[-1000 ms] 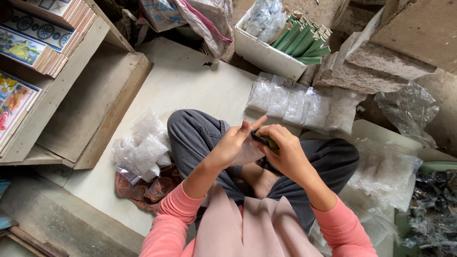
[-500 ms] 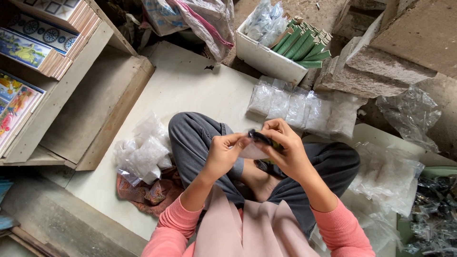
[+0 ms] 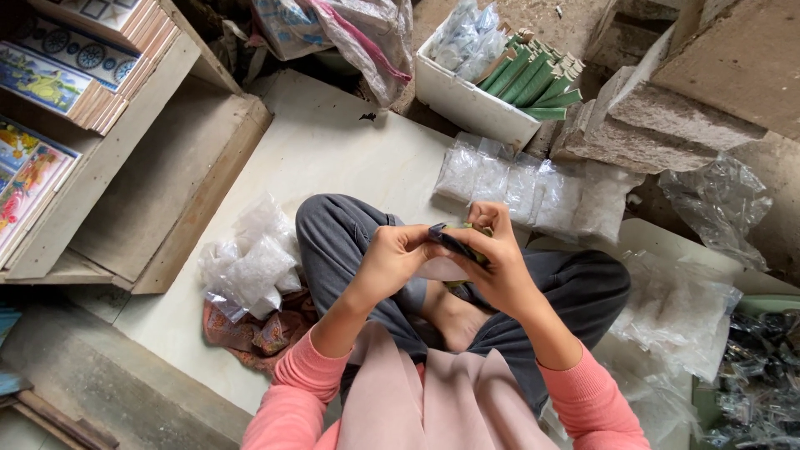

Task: The person wipes small objects with a green cloth and places them into plastic bags while sitting on the floor.

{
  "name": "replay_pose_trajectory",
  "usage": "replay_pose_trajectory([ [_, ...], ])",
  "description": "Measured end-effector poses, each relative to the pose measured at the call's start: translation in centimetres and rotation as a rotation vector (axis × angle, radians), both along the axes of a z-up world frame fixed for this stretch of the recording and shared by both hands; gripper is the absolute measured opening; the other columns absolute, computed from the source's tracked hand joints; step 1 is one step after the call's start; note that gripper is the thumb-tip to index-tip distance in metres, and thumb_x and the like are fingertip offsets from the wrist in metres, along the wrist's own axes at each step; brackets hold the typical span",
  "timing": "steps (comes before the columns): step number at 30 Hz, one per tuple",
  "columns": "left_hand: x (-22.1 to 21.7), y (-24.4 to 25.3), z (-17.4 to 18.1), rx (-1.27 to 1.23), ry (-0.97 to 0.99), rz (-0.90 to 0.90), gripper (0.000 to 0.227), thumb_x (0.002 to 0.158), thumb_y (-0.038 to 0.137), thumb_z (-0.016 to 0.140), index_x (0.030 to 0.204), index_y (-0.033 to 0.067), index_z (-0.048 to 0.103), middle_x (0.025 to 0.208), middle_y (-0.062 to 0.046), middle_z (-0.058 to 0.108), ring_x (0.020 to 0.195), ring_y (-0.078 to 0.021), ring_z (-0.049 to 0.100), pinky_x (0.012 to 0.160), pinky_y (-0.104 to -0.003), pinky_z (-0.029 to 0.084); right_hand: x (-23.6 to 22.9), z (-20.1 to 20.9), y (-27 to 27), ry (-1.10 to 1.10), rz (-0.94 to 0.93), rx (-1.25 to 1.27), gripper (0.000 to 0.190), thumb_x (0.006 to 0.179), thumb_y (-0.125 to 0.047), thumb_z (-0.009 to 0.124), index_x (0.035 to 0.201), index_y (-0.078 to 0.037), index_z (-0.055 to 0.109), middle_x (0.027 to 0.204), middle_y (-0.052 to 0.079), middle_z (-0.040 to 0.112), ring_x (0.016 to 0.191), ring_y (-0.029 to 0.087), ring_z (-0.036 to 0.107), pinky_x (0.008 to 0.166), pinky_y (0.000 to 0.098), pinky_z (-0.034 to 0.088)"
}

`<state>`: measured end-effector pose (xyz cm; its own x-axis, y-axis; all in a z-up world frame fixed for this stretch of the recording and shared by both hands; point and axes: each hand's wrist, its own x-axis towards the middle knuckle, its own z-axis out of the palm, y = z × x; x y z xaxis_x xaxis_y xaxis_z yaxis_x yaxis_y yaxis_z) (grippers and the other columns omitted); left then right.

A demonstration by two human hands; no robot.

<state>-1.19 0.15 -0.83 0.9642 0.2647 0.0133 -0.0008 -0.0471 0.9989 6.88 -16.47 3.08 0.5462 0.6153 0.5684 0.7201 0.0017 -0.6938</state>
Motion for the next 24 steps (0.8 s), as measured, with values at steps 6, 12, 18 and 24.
replay_pose_trajectory([
  [6,-0.2,0.8,1.8,0.048,0.033,0.036,0.011,0.093,0.015,0.074,0.097,0.0077,0.081,0.081,-0.012,0.079,0.087,-0.0125,0.068,0.074,-0.035,0.057,0.2,-0.3,0.0,-0.030,0.039,-0.063,0.005,0.094,-0.005,0.071,0.099,-0.005,0.069,0.101,0.008,0.045,0.087,0.027,0.054,0.080,0.0362,0.048],
  [12,-0.1,0.3,2.5,0.161,0.006,0.074,0.021,0.098,0.027,0.069,0.084,0.0167,0.081,0.063,-0.004,0.072,0.073,-0.0053,0.064,0.067,-0.030,0.057,1.2,0.9,-0.6,-0.050,0.101,-0.106,0.023,0.088,-0.005,0.079,0.084,-0.001,0.057,0.088,0.007,0.042,0.073,0.027,0.048,0.069,0.0368,0.046],
  [18,0.2,-0.1,4.7,0.206,-0.024,0.106,0.028,0.098,0.030,0.068,0.076,0.0146,0.077,0.054,-0.007,0.065,0.070,-0.0016,0.049,0.060,-0.028,0.053,2.7,0.5,-1.8,-0.048,0.170,-0.361,0.037,0.093,-0.029,0.074,0.070,-0.007,0.056,0.081,0.006,0.053,0.074,0.027,0.058,0.072,0.0368,0.046],
  [24,0.0,-1.4,6.5,0.181,-0.042,0.138,0.029,0.097,0.032,0.068,0.072,0.0176,0.074,0.052,-0.005,0.064,0.066,0.0012,0.046,0.053,-0.022,0.048,4.9,2.2,-2.7,0.320,0.298,-0.452,0.027,0.093,-0.026,0.074,0.081,-0.004,0.064,0.076,0.005,0.053,0.072,0.020,0.053,0.072,0.0374,0.044],
])
